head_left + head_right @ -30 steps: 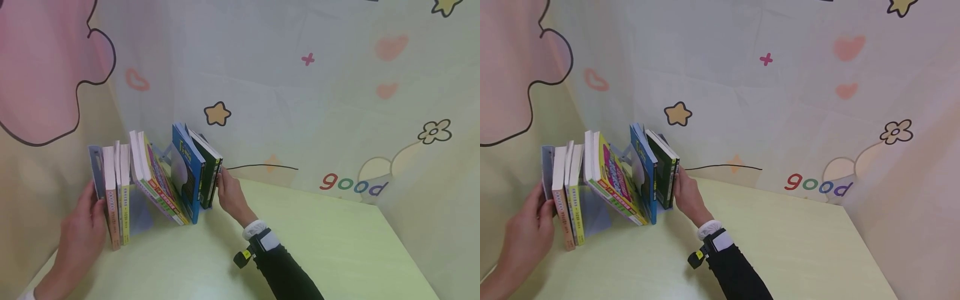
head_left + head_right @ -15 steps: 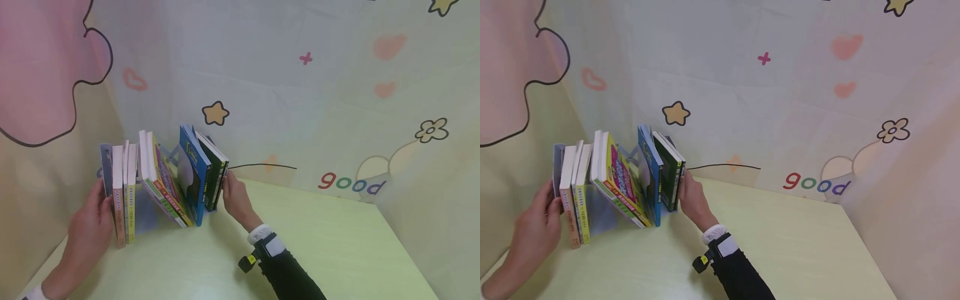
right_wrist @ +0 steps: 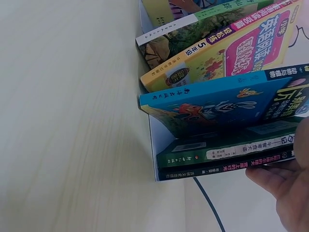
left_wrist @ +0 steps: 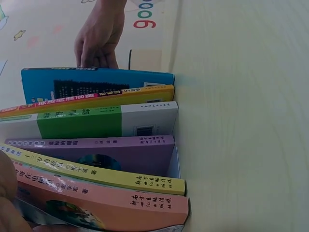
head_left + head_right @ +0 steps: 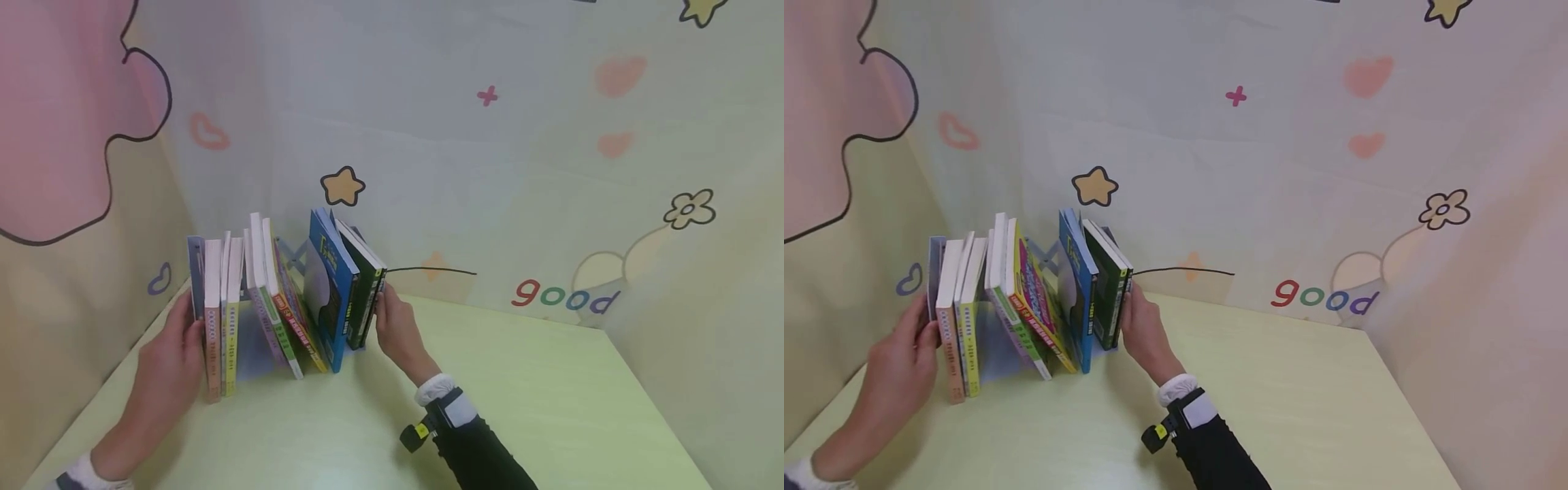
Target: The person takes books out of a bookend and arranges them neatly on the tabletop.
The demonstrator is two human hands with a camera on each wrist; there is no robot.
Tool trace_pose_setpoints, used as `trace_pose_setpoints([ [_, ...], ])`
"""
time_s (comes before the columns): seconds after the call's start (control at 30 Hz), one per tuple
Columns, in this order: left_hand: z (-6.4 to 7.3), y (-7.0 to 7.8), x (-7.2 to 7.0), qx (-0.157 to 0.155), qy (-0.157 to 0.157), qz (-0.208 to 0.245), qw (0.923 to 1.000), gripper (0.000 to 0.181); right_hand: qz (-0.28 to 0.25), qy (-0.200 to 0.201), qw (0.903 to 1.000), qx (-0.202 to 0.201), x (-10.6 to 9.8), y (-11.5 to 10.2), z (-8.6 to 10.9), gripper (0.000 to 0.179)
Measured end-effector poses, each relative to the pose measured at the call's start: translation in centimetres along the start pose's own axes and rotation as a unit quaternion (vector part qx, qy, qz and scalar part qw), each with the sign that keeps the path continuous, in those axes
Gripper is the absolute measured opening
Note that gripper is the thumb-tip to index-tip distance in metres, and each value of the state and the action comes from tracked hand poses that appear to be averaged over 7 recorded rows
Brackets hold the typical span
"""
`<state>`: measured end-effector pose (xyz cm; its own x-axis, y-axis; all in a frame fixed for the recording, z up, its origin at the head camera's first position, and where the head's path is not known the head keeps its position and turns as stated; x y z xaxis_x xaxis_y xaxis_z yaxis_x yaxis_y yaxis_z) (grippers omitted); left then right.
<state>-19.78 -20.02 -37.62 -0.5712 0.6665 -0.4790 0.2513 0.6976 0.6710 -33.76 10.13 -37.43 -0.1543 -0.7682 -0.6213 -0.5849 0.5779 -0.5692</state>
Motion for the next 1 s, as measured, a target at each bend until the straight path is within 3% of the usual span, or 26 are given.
trace_pose_setpoints([
  [0.23, -0.1, 1.0, 1.1, 0.049, 0.015, 0.025, 0.9984, 0.056, 0.004, 0.009, 0.9999, 0.01, -1.3, 0.7, 0.6, 0.035],
  [0.5, -0.1, 1.7, 2.2, 0.048, 0.001, 0.03, 0.9984, 0.055, 0.011, 0.015, 0.9994, 0.03, -2.7, 1.6, 1.3, 0.036],
  [0.8, -0.4, 2.6, 3.0, 0.082, 0.006, 0.05, 0.9954, 0.055, 0.018, 0.022, 0.9987, 0.043, -3.7, 2.3, 1.7, 0.037],
  [1.0, -0.7, 3.1, 3.7, 0.081, -0.017, 0.052, 0.9952, 0.057, 0.03, 0.035, 0.9979, 0.046, -4.7, 2.8, 2.2, 0.034],
])
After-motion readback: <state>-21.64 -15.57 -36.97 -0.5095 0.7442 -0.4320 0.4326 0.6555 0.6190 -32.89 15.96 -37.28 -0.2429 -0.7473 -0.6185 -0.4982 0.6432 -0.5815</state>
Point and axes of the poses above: each hand's wrist, its own z-axis away from the middle knuckle, its own x-axis out of the palm, y = z × x, the point moved 5 cm from there along -z, towards the middle knuckle, and after that the axes turned 3 degrees about y, right-handed, at the moved point
